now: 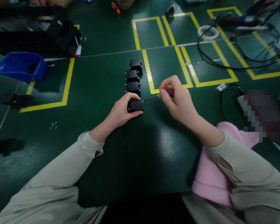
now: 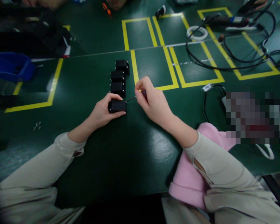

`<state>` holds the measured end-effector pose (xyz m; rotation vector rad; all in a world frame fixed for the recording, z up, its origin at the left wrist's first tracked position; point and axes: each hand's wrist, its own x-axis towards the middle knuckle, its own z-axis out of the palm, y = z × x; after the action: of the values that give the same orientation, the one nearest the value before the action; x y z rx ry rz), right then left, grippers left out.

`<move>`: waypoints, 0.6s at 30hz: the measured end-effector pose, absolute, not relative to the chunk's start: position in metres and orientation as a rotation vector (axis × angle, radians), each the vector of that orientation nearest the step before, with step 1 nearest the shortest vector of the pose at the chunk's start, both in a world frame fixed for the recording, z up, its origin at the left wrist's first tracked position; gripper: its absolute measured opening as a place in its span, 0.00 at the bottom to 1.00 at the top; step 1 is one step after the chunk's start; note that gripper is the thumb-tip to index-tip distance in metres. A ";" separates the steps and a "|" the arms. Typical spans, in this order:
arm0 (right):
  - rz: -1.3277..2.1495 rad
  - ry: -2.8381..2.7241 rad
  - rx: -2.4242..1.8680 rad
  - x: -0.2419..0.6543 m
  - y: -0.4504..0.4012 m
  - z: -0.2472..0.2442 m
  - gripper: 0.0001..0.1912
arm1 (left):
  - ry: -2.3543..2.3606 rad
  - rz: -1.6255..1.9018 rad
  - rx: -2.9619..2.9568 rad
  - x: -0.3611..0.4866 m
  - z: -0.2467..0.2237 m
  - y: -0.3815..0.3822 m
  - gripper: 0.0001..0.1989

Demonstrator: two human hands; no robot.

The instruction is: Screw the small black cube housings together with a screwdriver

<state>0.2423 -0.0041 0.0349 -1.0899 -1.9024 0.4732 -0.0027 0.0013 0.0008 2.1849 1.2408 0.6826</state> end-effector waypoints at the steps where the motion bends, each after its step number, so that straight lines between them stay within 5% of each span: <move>1: 0.480 -1.901 -1.086 0.242 -0.004 0.035 0.05 | 1.248 0.678 2.182 -0.003 0.001 0.001 0.22; 18: 0.484 -1.893 -1.092 0.243 -0.004 0.035 0.10 | 1.229 0.703 2.165 0.001 0.004 0.001 0.21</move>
<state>0.2427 -0.0037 0.0348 -1.0917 -1.8932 0.4836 0.0009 0.0011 0.0037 2.1653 1.2287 0.7032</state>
